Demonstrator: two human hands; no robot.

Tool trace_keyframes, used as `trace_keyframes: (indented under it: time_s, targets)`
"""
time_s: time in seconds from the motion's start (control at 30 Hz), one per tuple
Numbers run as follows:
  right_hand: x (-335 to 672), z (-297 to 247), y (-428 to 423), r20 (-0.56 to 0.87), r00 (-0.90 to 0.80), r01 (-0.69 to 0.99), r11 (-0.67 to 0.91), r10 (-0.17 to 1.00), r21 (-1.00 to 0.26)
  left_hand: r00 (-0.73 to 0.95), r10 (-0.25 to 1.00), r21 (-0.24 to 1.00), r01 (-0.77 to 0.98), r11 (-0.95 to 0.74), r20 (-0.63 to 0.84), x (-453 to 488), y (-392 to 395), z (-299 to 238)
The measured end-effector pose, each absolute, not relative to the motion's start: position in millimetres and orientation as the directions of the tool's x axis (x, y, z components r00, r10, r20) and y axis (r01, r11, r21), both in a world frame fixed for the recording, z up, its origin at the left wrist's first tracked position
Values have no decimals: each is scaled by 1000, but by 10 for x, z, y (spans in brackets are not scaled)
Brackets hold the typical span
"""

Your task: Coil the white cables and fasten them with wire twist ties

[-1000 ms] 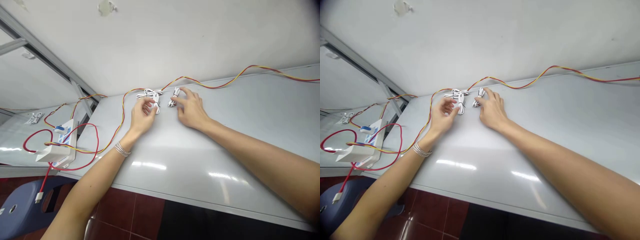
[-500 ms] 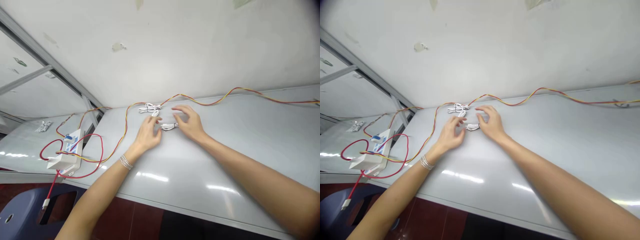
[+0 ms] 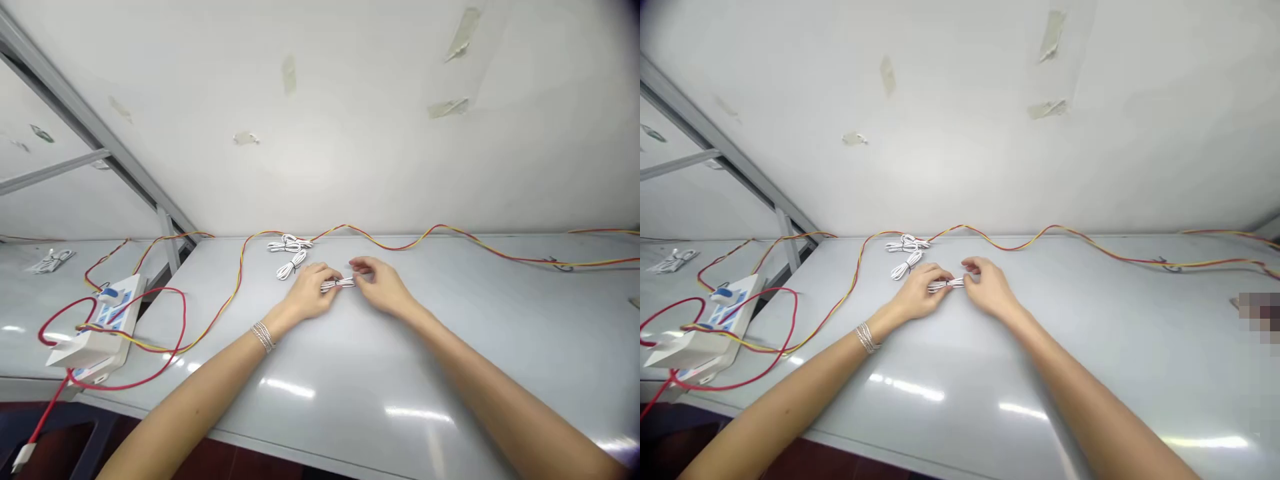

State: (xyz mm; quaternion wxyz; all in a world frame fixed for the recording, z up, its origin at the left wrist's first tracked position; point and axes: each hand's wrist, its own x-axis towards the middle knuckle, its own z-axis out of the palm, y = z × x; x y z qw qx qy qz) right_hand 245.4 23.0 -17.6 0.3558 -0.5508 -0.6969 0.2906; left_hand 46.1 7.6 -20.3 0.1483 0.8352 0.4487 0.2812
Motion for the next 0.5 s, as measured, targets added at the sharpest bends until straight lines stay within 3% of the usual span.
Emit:
trace_keyframes:
  time_s: [0.1, 0.27, 0.5]
  targets:
    - [2437, -286, 165, 293, -205, 535, 358, 934, -766, 424, 808, 543, 598, -589, 409, 463, 105, -254]
    - [2467, -287, 106, 341, -396, 525, 515, 853, -678, 439, 764, 529, 552, -644, 473, 455, 93, -288]
    - [2488, -348, 125, 365, -342, 521, 498, 866, -693, 426, 762, 541, 538, -647, 488, 497, 172, -327]
